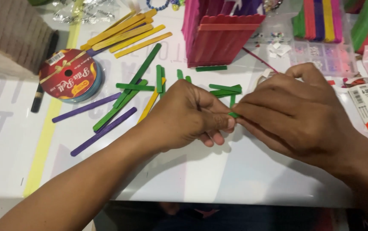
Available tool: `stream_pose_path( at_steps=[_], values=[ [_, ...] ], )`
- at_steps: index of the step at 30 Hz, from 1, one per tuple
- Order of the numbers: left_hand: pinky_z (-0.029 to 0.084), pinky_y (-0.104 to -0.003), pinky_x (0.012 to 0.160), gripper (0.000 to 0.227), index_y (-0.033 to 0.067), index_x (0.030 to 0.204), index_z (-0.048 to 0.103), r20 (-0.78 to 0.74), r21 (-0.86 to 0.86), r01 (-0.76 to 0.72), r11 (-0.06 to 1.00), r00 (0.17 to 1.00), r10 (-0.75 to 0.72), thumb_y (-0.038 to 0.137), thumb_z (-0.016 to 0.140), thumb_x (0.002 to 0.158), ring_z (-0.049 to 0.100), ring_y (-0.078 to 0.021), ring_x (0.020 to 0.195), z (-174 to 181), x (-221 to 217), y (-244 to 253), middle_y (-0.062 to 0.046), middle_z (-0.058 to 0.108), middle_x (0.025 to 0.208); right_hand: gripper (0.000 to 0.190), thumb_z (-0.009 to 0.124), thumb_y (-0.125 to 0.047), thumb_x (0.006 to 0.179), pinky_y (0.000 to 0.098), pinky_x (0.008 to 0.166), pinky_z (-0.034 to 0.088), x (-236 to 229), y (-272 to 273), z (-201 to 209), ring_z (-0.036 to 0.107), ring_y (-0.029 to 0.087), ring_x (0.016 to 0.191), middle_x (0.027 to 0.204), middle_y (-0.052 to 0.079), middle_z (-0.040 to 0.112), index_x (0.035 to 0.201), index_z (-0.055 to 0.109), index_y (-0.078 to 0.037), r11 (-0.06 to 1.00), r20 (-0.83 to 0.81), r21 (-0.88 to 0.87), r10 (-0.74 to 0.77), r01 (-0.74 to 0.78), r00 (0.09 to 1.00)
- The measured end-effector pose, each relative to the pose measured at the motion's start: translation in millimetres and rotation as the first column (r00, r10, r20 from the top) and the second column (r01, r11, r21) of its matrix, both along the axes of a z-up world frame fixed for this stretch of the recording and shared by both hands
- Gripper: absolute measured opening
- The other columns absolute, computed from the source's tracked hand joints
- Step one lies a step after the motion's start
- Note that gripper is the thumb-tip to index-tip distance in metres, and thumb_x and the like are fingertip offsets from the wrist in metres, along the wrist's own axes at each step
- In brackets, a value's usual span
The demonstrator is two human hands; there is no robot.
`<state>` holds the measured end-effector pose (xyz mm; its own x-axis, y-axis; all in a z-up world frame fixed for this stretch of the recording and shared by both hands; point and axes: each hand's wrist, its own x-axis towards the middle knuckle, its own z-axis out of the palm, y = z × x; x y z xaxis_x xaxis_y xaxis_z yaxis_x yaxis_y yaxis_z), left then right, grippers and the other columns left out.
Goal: Bundling green popsicle sticks together using adhesive tape and cutting the tape with scissors.
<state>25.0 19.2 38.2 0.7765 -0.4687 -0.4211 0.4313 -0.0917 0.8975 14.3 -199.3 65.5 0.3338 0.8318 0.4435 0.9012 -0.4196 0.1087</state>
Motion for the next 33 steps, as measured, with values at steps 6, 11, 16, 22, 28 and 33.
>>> stream_pose_path(
  at_steps=[6,11,16,22,28,33],
  values=[
    [0.062,-0.029,0.053,0.01,-0.0072,0.089,0.082,-0.024,0.01,0.034,0.999,0.999,-0.034,0.001,0.08,0.083,0.072,-0.0193,0.058,-1,-1,-1,-0.015,0.078,0.074,0.008,0.08,-0.008,0.097,0.0454,0.074,0.041,4,0,-7,0.069,0.028,0.084,0.094,0.011,0.074,0.1,0.075,-0.003,0.998,-0.025,0.018,0.065,-0.065,0.998],
    [0.067,-0.036,0.068,0.024,-0.0077,0.097,0.079,-0.121,-0.085,0.062,0.994,0.99,-0.072,0.009,0.077,0.081,0.079,-0.0317,0.075,-4,0,0,-0.023,0.08,0.089,0.009,0.079,-0.011,0.094,0.0421,0.076,0.044,12,-6,1,0.069,0.027,0.087,0.097,0.008,0.074,0.097,0.075,-0.004,0.993,-0.167,0.02,0.115,-0.113,0.979],
    [0.066,-0.04,0.074,0.025,-0.0093,0.1,0.075,-0.19,-0.162,0.085,0.983,0.975,-0.116,0.01,0.072,0.085,0.08,-0.0373,0.084,-4,1,1,-0.027,0.079,0.097,0.01,0.079,-0.009,0.09,0.0424,0.073,0.05,18,-11,3,0.067,0.031,0.083,0.095,0.011,0.073,0.094,0.075,-0.001,0.987,-0.259,0.027,0.16,-0.159,0.953],
    [0.067,-0.044,0.078,0.025,-0.0074,0.1,0.076,-0.224,-0.239,0.146,0.96,0.954,-0.201,0.007,0.075,0.08,0.08,-0.0365,0.09,-7,3,6,-0.028,0.079,0.102,0.015,0.071,-0.01,0.09,0.0446,0.077,0.056,14,-10,8,0.067,0.033,0.082,0.095,0.015,0.071,0.098,0.074,0.002,0.978,-0.353,0.051,0.206,-0.201,0.913],
    [0.066,-0.042,0.078,0.033,-0.0103,0.104,0.074,-0.315,-0.25,0.092,0.964,0.934,-0.171,-0.003,0.078,0.072,0.078,-0.0377,0.088,-5,-1,2,-0.027,0.077,0.095,0.022,0.056,-0.013,0.099,0.0465,0.075,0.048,9,-20,7,0.069,0.029,0.096,0.108,0.013,0.073,0.108,0.072,-0.003,0.967,-0.117,-0.128,0.204,-0.218,0.972],
    [0.067,-0.042,0.076,0.027,-0.0097,0.098,0.074,-0.281,-0.264,-0.061,0.963,0.96,-0.016,-0.004,0.079,0.073,0.079,-0.0362,0.087,-11,-3,-2,-0.026,0.078,0.094,0.03,0.05,-0.018,0.103,0.0497,0.081,0.043,12,-14,5,0.072,0.034,0.098,0.113,0.018,0.075,0.113,0.071,0.0,0.987,-0.06,-0.06,0.144,-0.147,0.988]
  ],
)
